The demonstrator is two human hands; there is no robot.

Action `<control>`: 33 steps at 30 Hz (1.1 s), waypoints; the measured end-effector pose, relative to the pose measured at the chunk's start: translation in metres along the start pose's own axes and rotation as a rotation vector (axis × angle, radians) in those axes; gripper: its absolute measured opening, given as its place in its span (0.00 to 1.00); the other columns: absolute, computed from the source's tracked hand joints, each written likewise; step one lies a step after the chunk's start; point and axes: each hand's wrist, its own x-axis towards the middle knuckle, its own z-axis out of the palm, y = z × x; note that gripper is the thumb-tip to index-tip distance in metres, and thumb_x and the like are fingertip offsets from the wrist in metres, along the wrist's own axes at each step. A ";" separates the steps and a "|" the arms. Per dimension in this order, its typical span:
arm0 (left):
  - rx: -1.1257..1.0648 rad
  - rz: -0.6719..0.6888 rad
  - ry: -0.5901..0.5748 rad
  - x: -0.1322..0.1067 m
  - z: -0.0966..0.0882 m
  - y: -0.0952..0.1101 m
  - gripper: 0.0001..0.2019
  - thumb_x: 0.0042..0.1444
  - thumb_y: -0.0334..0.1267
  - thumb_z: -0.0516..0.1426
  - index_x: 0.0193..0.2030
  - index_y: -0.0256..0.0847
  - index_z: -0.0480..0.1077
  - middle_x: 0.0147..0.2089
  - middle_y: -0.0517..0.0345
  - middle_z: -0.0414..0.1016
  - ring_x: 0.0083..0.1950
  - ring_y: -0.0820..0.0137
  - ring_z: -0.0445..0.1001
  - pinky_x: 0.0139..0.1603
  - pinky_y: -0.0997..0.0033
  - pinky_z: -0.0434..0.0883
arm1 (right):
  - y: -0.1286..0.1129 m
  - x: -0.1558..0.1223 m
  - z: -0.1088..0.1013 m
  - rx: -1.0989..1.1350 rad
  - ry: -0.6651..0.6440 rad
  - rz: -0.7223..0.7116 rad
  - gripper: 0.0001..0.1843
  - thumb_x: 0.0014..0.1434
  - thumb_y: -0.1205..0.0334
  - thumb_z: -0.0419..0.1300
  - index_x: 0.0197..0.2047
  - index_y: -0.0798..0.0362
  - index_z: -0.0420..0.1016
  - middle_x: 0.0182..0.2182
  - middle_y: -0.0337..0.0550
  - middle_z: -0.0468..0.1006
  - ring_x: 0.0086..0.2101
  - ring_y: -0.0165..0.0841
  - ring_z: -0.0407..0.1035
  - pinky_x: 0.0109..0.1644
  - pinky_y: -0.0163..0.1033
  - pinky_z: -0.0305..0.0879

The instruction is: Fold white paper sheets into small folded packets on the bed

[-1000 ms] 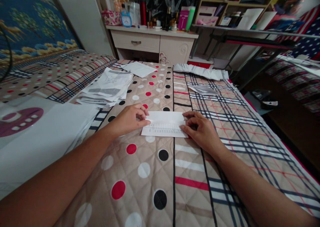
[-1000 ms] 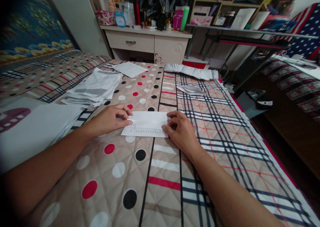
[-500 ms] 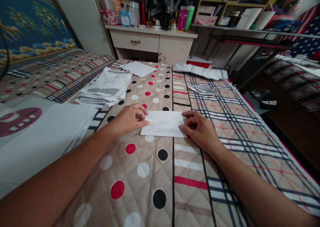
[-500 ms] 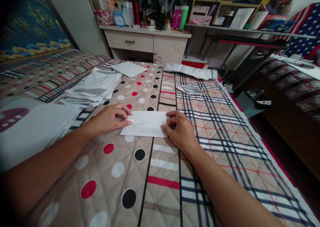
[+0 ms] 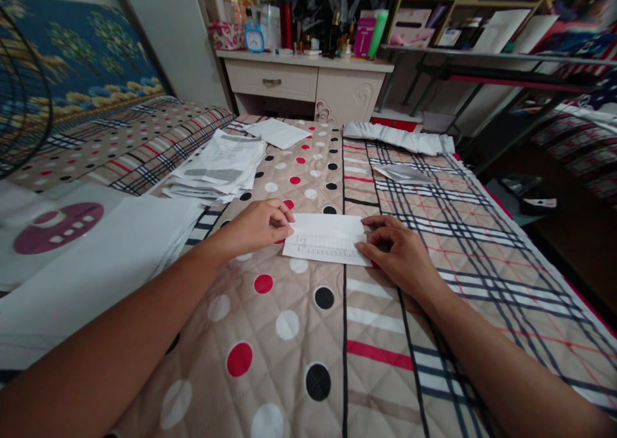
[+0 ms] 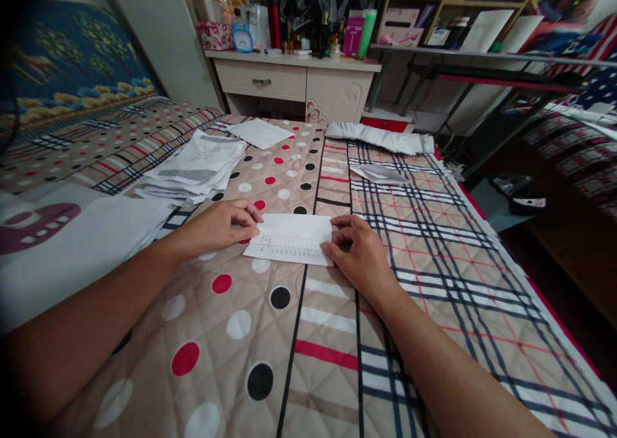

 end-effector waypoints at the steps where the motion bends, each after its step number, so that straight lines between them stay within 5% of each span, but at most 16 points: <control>1: 0.003 -0.003 0.003 0.000 0.000 0.001 0.07 0.52 0.35 0.59 0.25 0.40 0.77 0.44 0.55 0.75 0.40 0.70 0.74 0.43 0.69 0.69 | 0.000 0.000 0.000 0.001 -0.001 0.001 0.09 0.50 0.62 0.65 0.20 0.51 0.73 0.45 0.46 0.75 0.44 0.40 0.71 0.49 0.46 0.67; 15: 0.048 0.040 0.072 -0.003 0.005 0.004 0.03 0.47 0.32 0.62 0.29 0.38 0.72 0.41 0.55 0.74 0.37 0.70 0.74 0.41 0.69 0.70 | 0.002 0.000 0.001 0.025 0.026 -0.038 0.08 0.49 0.65 0.66 0.24 0.52 0.71 0.44 0.47 0.75 0.43 0.39 0.72 0.48 0.45 0.67; 22: 0.269 0.293 0.143 -0.006 0.009 0.019 0.09 0.49 0.25 0.58 0.38 0.39 0.72 0.55 0.51 0.67 0.57 0.62 0.67 0.58 0.59 0.66 | 0.008 -0.002 0.004 0.016 0.067 -0.060 0.10 0.49 0.65 0.68 0.30 0.52 0.69 0.44 0.47 0.75 0.43 0.39 0.71 0.50 0.47 0.67; 27: 0.512 0.549 0.005 -0.008 0.014 0.028 0.25 0.55 0.20 0.52 0.55 0.48 0.71 0.56 0.51 0.65 0.54 0.62 0.66 0.52 0.59 0.68 | 0.002 -0.005 0.003 -0.166 0.133 -0.213 0.14 0.49 0.67 0.68 0.39 0.53 0.72 0.50 0.52 0.71 0.49 0.44 0.66 0.53 0.51 0.65; 33: 0.646 0.537 -0.114 -0.007 0.019 0.028 0.24 0.59 0.23 0.51 0.58 0.51 0.69 0.48 0.52 0.67 0.47 0.64 0.68 0.45 0.65 0.68 | -0.012 -0.007 0.005 -0.384 0.051 -0.467 0.13 0.57 0.73 0.59 0.44 0.52 0.78 0.42 0.48 0.74 0.41 0.41 0.65 0.44 0.47 0.67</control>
